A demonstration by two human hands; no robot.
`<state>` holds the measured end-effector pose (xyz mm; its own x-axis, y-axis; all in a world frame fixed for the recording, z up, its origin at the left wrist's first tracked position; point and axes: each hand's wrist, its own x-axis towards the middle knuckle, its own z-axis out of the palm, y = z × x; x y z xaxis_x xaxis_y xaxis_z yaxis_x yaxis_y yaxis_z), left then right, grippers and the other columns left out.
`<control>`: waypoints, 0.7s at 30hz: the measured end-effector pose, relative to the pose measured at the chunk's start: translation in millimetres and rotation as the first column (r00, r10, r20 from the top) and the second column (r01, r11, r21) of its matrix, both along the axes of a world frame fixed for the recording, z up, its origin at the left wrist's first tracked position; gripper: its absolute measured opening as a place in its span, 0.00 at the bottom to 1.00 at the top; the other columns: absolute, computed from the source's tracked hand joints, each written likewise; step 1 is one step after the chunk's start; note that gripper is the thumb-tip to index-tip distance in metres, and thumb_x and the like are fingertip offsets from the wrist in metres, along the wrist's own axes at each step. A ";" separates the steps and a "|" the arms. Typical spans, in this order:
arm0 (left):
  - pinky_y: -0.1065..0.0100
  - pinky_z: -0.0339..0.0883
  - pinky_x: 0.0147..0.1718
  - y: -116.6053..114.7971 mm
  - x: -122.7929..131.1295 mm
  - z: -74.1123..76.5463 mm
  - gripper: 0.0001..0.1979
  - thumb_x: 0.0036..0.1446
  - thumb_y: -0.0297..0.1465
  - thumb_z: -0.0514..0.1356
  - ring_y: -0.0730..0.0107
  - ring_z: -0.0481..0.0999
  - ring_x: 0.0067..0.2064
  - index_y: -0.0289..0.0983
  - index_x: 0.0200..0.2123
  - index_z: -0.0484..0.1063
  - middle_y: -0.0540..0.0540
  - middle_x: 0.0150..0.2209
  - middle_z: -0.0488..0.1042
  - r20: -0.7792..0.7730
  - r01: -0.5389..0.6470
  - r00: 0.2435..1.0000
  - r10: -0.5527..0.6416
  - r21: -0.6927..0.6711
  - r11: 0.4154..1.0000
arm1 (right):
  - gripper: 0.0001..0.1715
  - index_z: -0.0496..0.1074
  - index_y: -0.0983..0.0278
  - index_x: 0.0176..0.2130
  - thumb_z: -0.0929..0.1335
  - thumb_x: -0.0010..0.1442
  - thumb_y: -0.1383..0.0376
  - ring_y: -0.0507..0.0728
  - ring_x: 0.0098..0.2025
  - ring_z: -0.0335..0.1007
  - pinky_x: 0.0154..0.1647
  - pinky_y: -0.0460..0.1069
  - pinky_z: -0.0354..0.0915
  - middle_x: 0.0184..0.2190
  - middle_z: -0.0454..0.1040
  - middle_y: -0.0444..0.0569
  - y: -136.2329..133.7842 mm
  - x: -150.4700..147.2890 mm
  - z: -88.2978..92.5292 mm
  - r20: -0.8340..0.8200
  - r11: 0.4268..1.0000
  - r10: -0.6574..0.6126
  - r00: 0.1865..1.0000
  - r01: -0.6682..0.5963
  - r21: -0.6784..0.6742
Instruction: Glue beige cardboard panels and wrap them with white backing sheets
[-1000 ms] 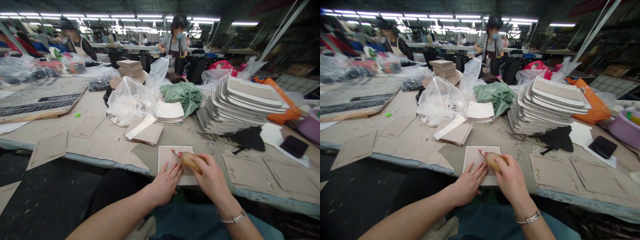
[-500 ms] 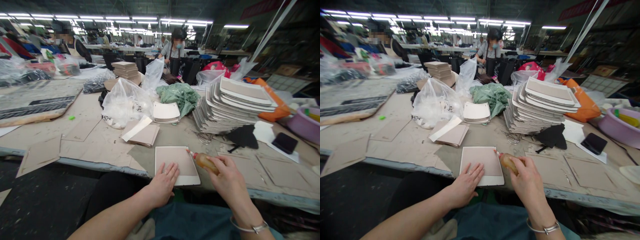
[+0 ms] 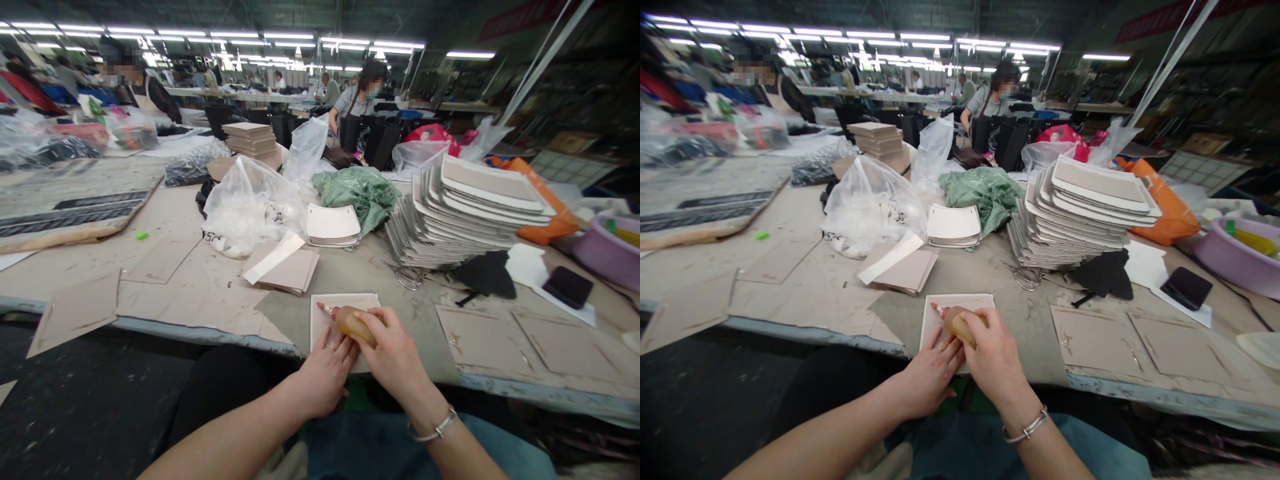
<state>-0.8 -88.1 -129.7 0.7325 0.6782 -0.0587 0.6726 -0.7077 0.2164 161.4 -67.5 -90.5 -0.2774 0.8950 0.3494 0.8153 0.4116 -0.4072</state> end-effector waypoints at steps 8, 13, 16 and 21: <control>0.48 0.33 0.61 -0.5 -1.0 -5.9 0.44 0.52 0.46 0.57 0.53 0.39 0.66 0.32 0.64 0.43 0.36 0.66 0.40 -0.005 -0.020 1.000 0.020 0.008 1.000 | 0.15 0.71 0.59 0.44 0.66 0.55 0.61 0.58 0.37 0.68 0.32 0.51 0.68 0.40 0.66 0.51 0.7 67.6 -2.5 0.109 0.969 -0.234 0.966 0.222 0.112; 0.48 0.43 0.60 2.8 -2.9 4.2 0.38 0.53 0.53 0.53 0.52 0.51 0.63 0.35 0.60 0.54 0.37 0.63 0.53 0.149 -0.069 0.986 0.072 -0.023 0.997 | 0.20 0.72 0.60 0.42 0.68 0.51 0.53 0.61 0.40 0.67 0.42 0.57 0.67 0.38 0.69 0.51 5.5 100.9 -4.1 -0.034 0.940 -0.331 0.943 0.333 0.070; 0.56 0.50 0.59 5.7 -2.6 6.8 0.28 0.56 0.49 0.53 0.59 0.58 0.60 0.37 0.54 0.64 0.41 0.58 0.63 0.281 -0.133 0.950 0.132 -0.016 0.991 | 0.30 0.70 0.61 0.46 0.70 0.47 0.49 0.64 0.43 0.68 0.45 0.60 0.66 0.41 0.71 0.52 13.5 109.0 -9.7 -0.437 0.893 -0.449 0.779 0.404 -0.198; 0.64 0.60 0.53 28.9 -22.0 9.7 0.15 0.60 0.39 0.53 0.67 0.68 0.50 0.39 0.45 0.72 0.45 0.47 0.73 0.482 -0.313 0.847 0.225 0.110 0.943 | 0.28 0.66 0.58 0.50 0.60 0.58 0.45 0.63 0.46 0.70 0.42 0.57 0.70 0.48 0.70 0.57 30.3 106.6 -22.8 -0.870 0.877 -0.473 0.135 -0.016 -0.480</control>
